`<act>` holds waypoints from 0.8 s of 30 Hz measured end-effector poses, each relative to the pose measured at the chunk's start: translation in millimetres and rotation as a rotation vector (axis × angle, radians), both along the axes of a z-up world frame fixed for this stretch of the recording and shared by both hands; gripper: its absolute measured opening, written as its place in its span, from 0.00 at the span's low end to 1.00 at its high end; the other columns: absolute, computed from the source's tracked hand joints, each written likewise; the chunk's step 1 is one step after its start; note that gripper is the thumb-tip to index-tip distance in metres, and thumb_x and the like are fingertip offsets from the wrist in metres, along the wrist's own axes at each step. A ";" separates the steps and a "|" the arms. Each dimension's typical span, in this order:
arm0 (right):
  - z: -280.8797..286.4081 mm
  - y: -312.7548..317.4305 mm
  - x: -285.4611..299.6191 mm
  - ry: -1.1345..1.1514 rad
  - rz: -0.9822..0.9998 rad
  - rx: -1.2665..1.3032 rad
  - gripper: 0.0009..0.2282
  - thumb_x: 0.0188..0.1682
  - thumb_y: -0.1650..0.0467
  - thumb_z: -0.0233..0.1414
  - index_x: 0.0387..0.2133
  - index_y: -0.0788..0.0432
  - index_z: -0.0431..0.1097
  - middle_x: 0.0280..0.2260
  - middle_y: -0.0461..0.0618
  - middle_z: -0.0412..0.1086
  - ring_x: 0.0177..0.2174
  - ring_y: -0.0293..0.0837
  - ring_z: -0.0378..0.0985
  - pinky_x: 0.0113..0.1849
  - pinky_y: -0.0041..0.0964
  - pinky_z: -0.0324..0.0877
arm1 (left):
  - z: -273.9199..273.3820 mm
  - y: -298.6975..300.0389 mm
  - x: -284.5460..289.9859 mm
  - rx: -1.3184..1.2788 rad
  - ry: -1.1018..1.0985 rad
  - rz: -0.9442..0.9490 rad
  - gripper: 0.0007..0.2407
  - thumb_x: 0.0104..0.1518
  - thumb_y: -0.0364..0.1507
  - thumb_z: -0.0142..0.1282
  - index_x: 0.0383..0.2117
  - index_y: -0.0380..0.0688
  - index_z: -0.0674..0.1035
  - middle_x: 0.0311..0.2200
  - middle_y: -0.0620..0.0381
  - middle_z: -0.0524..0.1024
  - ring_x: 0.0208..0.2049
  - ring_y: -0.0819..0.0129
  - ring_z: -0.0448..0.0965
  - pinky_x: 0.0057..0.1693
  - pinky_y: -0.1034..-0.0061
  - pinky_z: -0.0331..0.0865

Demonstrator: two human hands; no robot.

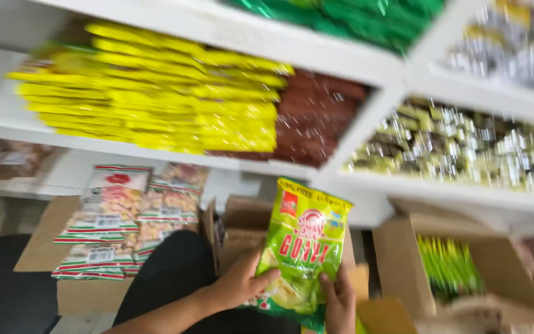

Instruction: Take bags of candy from boxes and place them onto retail shelving.

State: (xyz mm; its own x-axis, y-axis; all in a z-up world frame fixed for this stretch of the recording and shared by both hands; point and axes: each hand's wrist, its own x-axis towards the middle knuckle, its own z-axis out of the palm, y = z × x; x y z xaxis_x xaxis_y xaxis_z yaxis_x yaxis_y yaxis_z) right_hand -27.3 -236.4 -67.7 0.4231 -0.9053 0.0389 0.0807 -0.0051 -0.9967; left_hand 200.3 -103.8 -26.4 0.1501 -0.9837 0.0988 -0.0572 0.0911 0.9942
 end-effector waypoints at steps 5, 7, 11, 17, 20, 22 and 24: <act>159.6 -9.7 89.1 0.044 0.185 -0.449 0.32 0.49 0.79 0.50 0.69 0.65 0.46 0.64 0.55 0.58 0.60 0.43 0.61 0.57 0.37 0.60 | 105.6 9.5 69.5 -0.441 -0.271 0.332 0.28 0.63 0.30 0.57 0.68 0.45 0.57 0.44 0.50 0.79 0.36 0.67 0.79 0.41 0.72 0.77; 210.1 -13.6 122.1 0.011 0.243 -0.549 0.35 0.48 0.80 0.51 0.69 0.62 0.43 0.68 0.54 0.51 0.62 0.44 0.59 0.57 0.38 0.61 | 155.9 5.2 98.0 -0.305 -0.130 0.343 0.28 0.60 0.31 0.58 0.67 0.46 0.60 0.40 0.51 0.80 0.28 0.68 0.76 0.34 0.73 0.73; 282.8 -60.5 189.7 0.012 0.302 -0.941 0.32 0.49 0.82 0.53 0.69 0.62 0.52 0.71 0.59 0.49 0.68 0.51 0.55 0.64 0.43 0.58 | 208.8 -46.1 178.0 -0.456 -0.131 0.443 0.27 0.59 0.29 0.62 0.64 0.41 0.63 0.45 0.55 0.79 0.37 0.68 0.76 0.42 0.71 0.74; 362.9 -136.4 282.1 0.188 0.159 -1.132 0.20 0.49 0.76 0.57 0.57 0.59 0.71 0.67 0.63 0.55 0.63 0.52 0.65 0.58 0.42 0.66 | 289.1 -128.3 270.8 -0.591 -0.051 0.404 0.20 0.56 0.24 0.63 0.55 0.37 0.72 0.43 0.54 0.82 0.41 0.72 0.83 0.46 0.73 0.79; 370.3 -179.0 313.6 0.095 0.146 -1.103 0.18 0.50 0.73 0.58 0.56 0.59 0.72 0.66 0.64 0.55 0.62 0.54 0.66 0.58 0.41 0.66 | 297.2 -180.9 307.5 -0.634 -0.047 0.444 0.16 0.56 0.22 0.65 0.50 0.36 0.76 0.42 0.53 0.83 0.40 0.71 0.83 0.48 0.75 0.79; 373.2 -171.1 310.8 0.171 0.065 -1.237 0.17 0.52 0.71 0.59 0.55 0.59 0.73 0.64 0.64 0.59 0.61 0.55 0.67 0.58 0.43 0.65 | 300.2 -216.0 329.1 -0.625 -0.029 0.486 0.14 0.54 0.23 0.65 0.46 0.36 0.77 0.40 0.53 0.83 0.38 0.71 0.84 0.45 0.74 0.79; 372.8 -156.2 306.2 0.255 -0.016 -1.357 0.17 0.53 0.69 0.61 0.55 0.59 0.73 0.62 0.64 0.64 0.61 0.57 0.67 0.58 0.44 0.63 | 302.2 -240.8 348.1 -0.603 -0.004 0.527 0.13 0.52 0.24 0.66 0.42 0.36 0.79 0.37 0.54 0.84 0.36 0.70 0.84 0.42 0.74 0.79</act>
